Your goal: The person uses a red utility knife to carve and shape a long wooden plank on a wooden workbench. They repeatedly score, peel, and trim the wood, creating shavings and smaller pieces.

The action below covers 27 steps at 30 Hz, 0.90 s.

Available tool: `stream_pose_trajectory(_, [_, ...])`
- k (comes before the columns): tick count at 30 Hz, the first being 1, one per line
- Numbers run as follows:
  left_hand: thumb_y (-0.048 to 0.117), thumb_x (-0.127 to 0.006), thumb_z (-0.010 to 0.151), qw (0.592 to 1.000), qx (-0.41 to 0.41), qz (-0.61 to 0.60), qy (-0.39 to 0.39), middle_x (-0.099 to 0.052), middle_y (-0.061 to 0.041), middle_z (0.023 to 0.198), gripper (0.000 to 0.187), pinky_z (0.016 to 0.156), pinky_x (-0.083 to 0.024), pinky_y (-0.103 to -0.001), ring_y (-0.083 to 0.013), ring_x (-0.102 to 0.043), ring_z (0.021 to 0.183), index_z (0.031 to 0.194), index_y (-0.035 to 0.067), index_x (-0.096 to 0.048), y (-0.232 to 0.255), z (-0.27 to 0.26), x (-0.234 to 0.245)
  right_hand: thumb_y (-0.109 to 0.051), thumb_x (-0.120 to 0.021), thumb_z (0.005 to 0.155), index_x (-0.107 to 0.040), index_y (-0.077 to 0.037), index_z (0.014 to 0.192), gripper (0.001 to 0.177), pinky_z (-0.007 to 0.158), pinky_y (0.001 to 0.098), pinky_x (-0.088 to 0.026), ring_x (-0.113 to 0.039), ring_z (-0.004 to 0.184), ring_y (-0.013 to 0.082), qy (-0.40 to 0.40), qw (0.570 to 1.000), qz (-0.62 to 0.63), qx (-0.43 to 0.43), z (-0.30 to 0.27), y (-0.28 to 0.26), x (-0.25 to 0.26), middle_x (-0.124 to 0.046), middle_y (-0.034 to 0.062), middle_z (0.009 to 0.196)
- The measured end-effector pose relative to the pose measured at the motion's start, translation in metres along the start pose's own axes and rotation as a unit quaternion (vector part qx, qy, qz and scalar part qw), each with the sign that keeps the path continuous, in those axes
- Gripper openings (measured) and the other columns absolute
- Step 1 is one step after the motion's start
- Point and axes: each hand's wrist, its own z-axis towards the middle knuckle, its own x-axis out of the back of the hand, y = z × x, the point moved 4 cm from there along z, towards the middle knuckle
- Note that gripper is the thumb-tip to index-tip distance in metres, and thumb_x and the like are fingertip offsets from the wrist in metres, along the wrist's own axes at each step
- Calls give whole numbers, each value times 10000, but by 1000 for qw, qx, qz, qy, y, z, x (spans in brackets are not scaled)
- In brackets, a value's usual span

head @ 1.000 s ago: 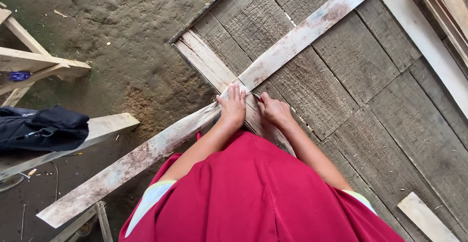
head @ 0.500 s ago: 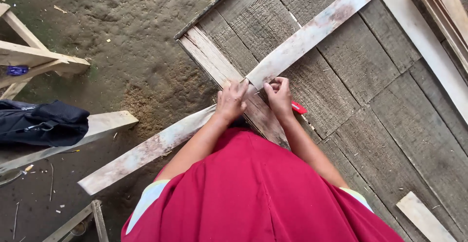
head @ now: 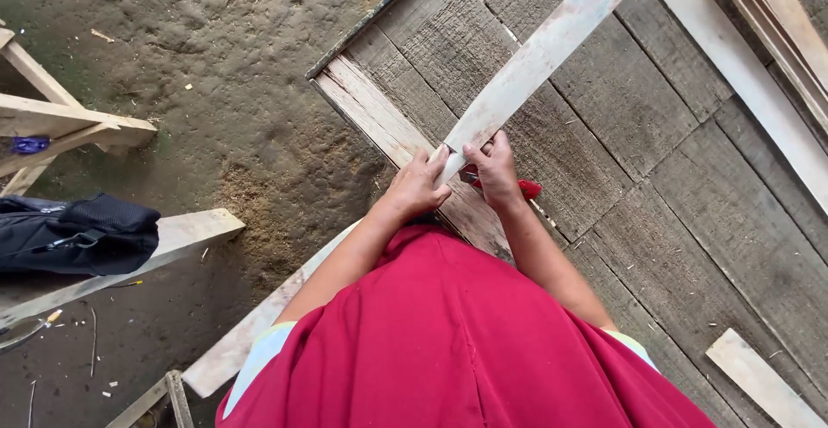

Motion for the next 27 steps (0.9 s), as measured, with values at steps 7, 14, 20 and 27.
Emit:
stream_pose_trajectory(7, [460,-599,863,997,17,70,-36,-472,-110,1246,718,871,-599,-572,-472,-691,1070,1539,292,-425,13,2,-2,-180,-730,932,-491,-56,1165,356,651,538,-622,-724,901,441,84,934,-342,60,4,33,21,-697,273,938])
stream_pose_trajectory(14, [368,-645,839,990,9,118,-80,-562,-174,1199,602,875,-578,-595,-497,-694,1052,1426,258,-569,41,-16,24,-193,-620,959,-541,-226,1299,350,943,521,-549,-700,1095,380,45,931,-363,14,-4,8,16,-739,195,1117])
stream_pose_trajectory(20, [409,-655,848,983,-22,151,-99,-600,-151,1158,482,888,-579,-569,-461,-708,1043,1308,268,-687,67,-21,24,-209,-763,881,-613,-131,1335,485,956,493,-547,-684,1099,329,39,930,-365,34,36,41,61,-715,197,1122])
stream_pose_trajectory(27, [295,-676,819,949,-195,226,-100,-664,-127,1104,402,869,-592,-492,-359,-728,1007,1212,243,-739,127,-41,-8,-340,-739,944,-678,-107,1316,443,910,499,-542,-682,1083,393,-119,893,-429,66,0,-12,24,-724,215,1156])
